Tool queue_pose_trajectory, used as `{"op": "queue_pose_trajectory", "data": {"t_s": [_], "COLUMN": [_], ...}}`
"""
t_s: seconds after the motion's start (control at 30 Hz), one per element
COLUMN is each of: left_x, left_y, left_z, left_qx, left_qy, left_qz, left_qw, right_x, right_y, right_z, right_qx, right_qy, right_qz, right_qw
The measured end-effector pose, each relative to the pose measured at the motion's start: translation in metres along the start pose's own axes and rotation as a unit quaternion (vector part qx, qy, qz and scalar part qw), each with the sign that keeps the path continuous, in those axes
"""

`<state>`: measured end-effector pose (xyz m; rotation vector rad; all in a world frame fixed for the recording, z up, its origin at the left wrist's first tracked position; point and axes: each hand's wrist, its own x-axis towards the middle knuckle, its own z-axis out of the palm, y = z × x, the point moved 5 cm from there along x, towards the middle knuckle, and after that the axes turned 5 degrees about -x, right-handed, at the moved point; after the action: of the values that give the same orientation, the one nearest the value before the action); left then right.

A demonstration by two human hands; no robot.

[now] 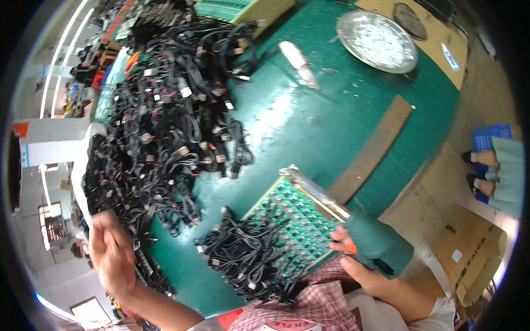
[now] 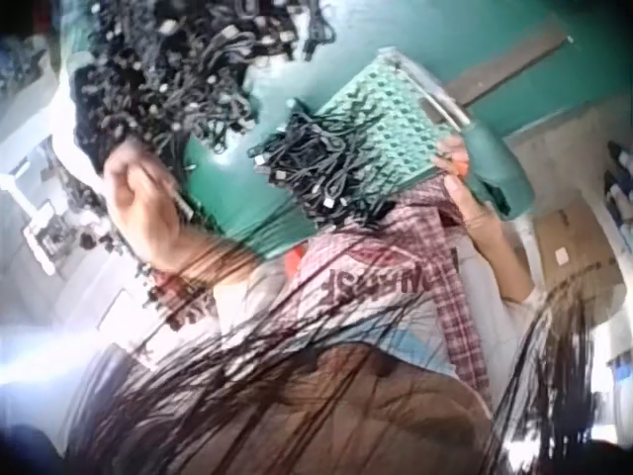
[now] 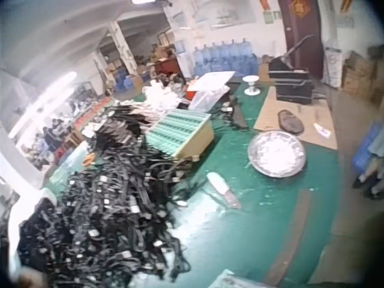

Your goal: The person aligns wires from USB cables onto a circuit board by hand and solders them into place using a soldering iron.

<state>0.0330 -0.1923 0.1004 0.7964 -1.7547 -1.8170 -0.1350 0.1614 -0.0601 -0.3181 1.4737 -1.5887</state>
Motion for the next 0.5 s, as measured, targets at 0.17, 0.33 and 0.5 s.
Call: {"op": "queue_pose_trajectory", "data": {"t_s": [0.17, 0.33, 0.5], "left_x": [-0.024, -0.009, -0.010], "left_y": [-0.033, -0.113, -0.109], "left_z": [0.122, 0.166, 0.172], "left_qx": [0.179, 0.369, 0.422], "left_qy": [-0.293, -0.152, -0.145], "left_qz": [-0.186, -0.077, -0.038], "left_qw": [0.921, 0.914, 0.894], "right_x": [0.006, -0.013, -0.028], "right_y": [-0.009, -0.010, -0.028], "right_z": [0.009, -0.013, -0.016], "right_qx": [0.019, -0.045, -0.281], "right_qy": [-0.048, -0.015, -0.033], "right_qz": [-0.023, 0.017, -0.044], "right_qw": [0.998, 0.999, 0.958]}}
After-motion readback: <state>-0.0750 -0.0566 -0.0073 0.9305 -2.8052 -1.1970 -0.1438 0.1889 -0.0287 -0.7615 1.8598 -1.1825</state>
